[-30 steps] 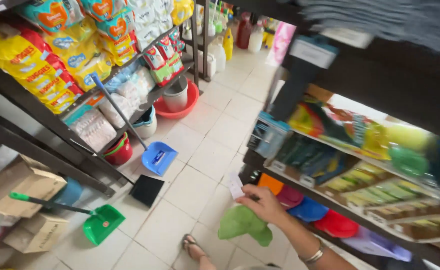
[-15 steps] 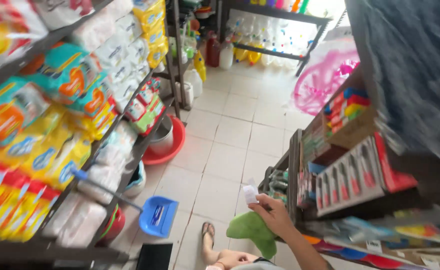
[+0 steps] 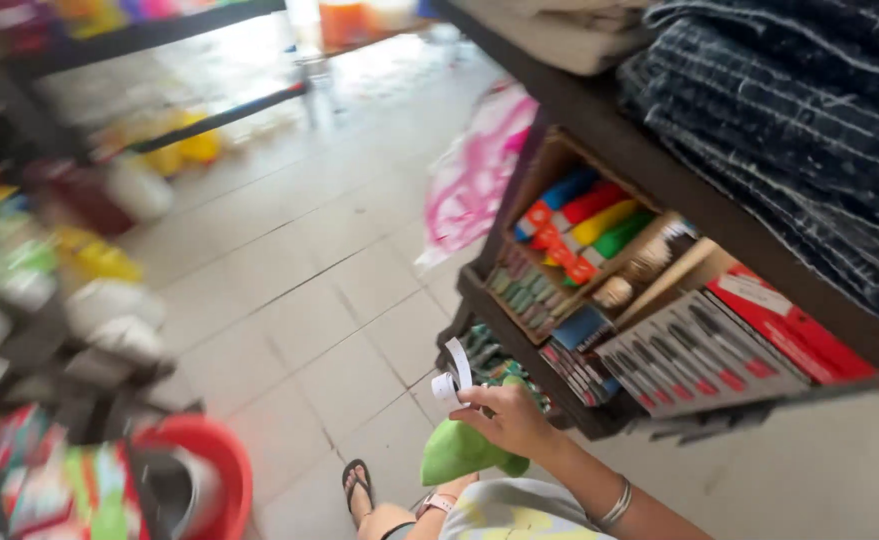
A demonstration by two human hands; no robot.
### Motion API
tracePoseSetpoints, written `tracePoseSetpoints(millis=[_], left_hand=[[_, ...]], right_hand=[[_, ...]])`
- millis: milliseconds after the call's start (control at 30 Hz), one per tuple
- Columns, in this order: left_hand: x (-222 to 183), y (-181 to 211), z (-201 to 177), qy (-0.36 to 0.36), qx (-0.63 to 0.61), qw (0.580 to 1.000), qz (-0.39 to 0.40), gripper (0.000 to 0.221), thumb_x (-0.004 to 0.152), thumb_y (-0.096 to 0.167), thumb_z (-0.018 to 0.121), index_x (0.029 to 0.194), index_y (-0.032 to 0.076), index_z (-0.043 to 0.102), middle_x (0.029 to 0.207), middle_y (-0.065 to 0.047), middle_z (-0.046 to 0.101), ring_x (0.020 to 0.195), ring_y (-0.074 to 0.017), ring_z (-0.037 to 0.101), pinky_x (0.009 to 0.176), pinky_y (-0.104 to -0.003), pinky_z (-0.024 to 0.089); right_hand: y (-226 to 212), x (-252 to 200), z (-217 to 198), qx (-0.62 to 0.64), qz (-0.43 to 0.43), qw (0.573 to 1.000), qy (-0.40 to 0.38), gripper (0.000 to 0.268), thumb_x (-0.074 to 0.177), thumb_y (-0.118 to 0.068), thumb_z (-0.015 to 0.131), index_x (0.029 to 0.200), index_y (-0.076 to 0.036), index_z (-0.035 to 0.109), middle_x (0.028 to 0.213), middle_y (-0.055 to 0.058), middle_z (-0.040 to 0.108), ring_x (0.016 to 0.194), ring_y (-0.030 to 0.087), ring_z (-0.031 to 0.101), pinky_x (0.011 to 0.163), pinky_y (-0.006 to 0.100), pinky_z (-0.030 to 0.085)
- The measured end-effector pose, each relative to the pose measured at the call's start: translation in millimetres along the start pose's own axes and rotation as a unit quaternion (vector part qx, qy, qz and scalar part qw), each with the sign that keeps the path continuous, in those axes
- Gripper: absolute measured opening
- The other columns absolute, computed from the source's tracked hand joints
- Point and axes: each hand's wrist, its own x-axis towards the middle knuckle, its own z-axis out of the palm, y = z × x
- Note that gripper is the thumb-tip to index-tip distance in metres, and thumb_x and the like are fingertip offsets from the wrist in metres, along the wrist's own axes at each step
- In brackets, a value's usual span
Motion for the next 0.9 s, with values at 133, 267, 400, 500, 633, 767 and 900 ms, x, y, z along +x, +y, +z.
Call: tracePoseSetpoints(millis=[133, 267, 400, 500, 633, 767, 900], left_hand=[[-40.5, -60.7, -8.1, -0.039, 0.076, 0.996, 0.03, 0.035, 0.105, 0.031, 0.053, 0.124, 0.007, 0.069, 0.117, -0.024, 0.076, 0.107, -0.0457, 0.074, 0.088, -0.058, 0.058], [-32.0, -99.0, -53.5, -0.107, 0.083, 0.99, 0.025, 0.039, 0.104, 0.036, 0.053, 0.129, 0.011, 0.07, 0.127, -0.019, 0.074, 0.116, -0.0418, 0.072, 0.096, -0.056, 0.056], [-55.9, -133.9, -59.3, -0.211, 0.116, 0.97, 0.032, 0.039, 0.101, 0.036, 0.057, 0.126, 0.013, 0.076, 0.129, -0.016, 0.075, 0.122, -0.0369, 0.072, 0.102, -0.051, 0.056], [-79.4, -153.8, -73.8, -0.196, 0.188, 0.959, 0.082, 0.027, 0.096, 0.03, 0.062, 0.11, 0.018, 0.082, 0.109, -0.014, 0.08, 0.109, -0.0374, 0.077, 0.089, -0.05, 0.06], [-67.4, -150.0, -91.3, -0.127, 0.232, 0.961, 0.078, 0.029, 0.102, 0.028, 0.058, 0.115, 0.012, 0.079, 0.112, -0.017, 0.079, 0.107, -0.0414, 0.076, 0.092, -0.056, 0.061], [-6.2, -153.4, -178.0, 0.053, 0.011, 0.997, 0.06, 0.026, 0.096, 0.024, 0.057, 0.104, 0.017, 0.082, 0.098, -0.013, 0.084, 0.1, -0.0372, 0.079, 0.09, -0.047, 0.061], [-46.9, -94.4, -315.8, 0.205, -0.355, 0.867, 0.284, 0.027, 0.095, 0.009, 0.059, 0.11, 0.01, 0.082, 0.104, -0.004, 0.084, 0.097, -0.0158, 0.076, 0.091, -0.032, 0.059]], right_hand=[[-14.0, 7.6, 10.8, -0.103, 0.106, 0.981, 0.128, 0.021, 0.082, -0.018, 0.094, 0.095, -0.007, 0.081, 0.066, 0.014, 0.078, 0.057, 0.037, 0.076, 0.053, 0.045, 0.056], [-25.9, 12.4, 28.7, -0.175, 0.23, 0.944, 0.155, 0.021, 0.101, -0.036, 0.078, 0.092, -0.018, 0.079, 0.063, -0.002, 0.069, 0.049, 0.01, 0.059, 0.05, 0.033, 0.04], [-33.0, 10.9, 60.0, -0.181, 0.291, 0.914, 0.218, 0.015, 0.098, -0.032, 0.081, 0.102, -0.019, 0.085, 0.084, -0.005, 0.085, 0.059, 0.013, 0.072, 0.058, 0.034, 0.048], [-42.0, 21.1, 61.4, -0.221, 0.278, 0.904, 0.238, 0.016, 0.101, -0.03, 0.077, 0.106, -0.016, 0.082, 0.088, -0.002, 0.085, 0.055, 0.016, 0.072, 0.054, 0.036, 0.051], [-42.1, 4.8, 76.5, -0.135, 0.356, 0.863, 0.332, 0.014, 0.096, -0.027, 0.083, 0.104, -0.016, 0.086, 0.087, -0.004, 0.083, 0.067, 0.012, 0.068, 0.064, 0.03, 0.051], [-36.5, -1.0, 66.1, 0.004, 0.424, 0.798, 0.428, 0.02, 0.091, -0.028, 0.087, 0.097, -0.009, 0.088, 0.078, 0.001, 0.081, 0.062, 0.01, 0.058, 0.056, 0.027, 0.043], [-44.5, -4.8, 63.3, 0.046, 0.409, 0.802, 0.433, 0.022, 0.09, -0.032, 0.088, 0.083, -0.012, 0.081, 0.064, -0.003, 0.065, 0.056, 0.01, 0.048, 0.054, 0.026, 0.037]])
